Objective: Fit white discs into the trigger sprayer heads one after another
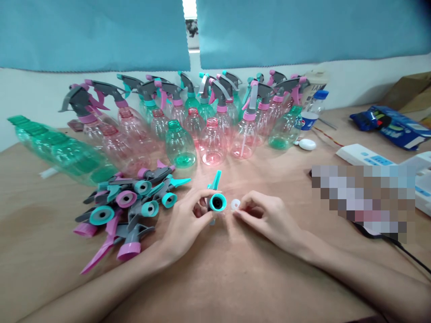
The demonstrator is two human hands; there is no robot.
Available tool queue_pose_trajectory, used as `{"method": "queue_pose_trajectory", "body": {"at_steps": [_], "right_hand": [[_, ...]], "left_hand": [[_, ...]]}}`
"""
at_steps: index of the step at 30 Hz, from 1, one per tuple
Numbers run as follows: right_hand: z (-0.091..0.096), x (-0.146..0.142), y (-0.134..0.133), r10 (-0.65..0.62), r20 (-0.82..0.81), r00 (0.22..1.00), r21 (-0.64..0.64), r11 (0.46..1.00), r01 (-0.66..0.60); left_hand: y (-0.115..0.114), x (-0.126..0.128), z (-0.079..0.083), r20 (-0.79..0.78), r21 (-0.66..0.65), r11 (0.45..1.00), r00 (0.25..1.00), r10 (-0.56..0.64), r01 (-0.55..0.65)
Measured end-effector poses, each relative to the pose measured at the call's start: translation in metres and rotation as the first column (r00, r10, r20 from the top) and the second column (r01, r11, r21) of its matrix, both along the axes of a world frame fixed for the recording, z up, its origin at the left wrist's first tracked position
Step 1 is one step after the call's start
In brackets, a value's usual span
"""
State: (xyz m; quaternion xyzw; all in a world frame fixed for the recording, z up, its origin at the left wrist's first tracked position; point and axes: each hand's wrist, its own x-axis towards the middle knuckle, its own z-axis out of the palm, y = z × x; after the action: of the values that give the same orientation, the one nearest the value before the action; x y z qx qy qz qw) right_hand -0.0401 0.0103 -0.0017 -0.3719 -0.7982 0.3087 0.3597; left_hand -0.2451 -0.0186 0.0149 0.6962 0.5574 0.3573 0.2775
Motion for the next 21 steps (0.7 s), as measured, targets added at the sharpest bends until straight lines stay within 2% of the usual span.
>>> {"method": "queue_pose_trajectory", "body": {"at_steps": [2, 5, 10, 15, 21], "right_hand": [[0.002, 0.001, 0.001, -0.011, -0.05, 0.999, -0.111, 0.994, 0.005], [0.004, 0.003, 0.002, -0.017, -0.071, 0.997, -0.2, 0.98, 0.002], [0.006, 0.006, 0.002, 0.032, -0.035, 0.999, -0.172, 0.984, -0.038], [0.012, 0.006, 0.002, 0.029, -0.071, 0.997, -0.162, 0.986, -0.041], [0.021, 0.004, -0.003, 0.105, -0.215, 0.971, -0.231, 0.96, -0.155]], "left_hand": [[0.0, 0.0, 0.0, 0.005, 0.0, 1.0, 1.0, -0.001, 0.001], [0.0, 0.0, 0.0, 0.021, -0.011, 1.0, 1.0, -0.007, 0.007], [0.0, 0.0, 0.001, 0.032, -0.045, 0.999, 0.999, -0.016, 0.017], [0.0, -0.001, -0.002, 0.038, -0.047, 0.998, 0.999, -0.034, 0.036], [-0.001, 0.001, -0.002, 0.015, -0.029, 0.995, 0.995, -0.099, 0.099]]}}
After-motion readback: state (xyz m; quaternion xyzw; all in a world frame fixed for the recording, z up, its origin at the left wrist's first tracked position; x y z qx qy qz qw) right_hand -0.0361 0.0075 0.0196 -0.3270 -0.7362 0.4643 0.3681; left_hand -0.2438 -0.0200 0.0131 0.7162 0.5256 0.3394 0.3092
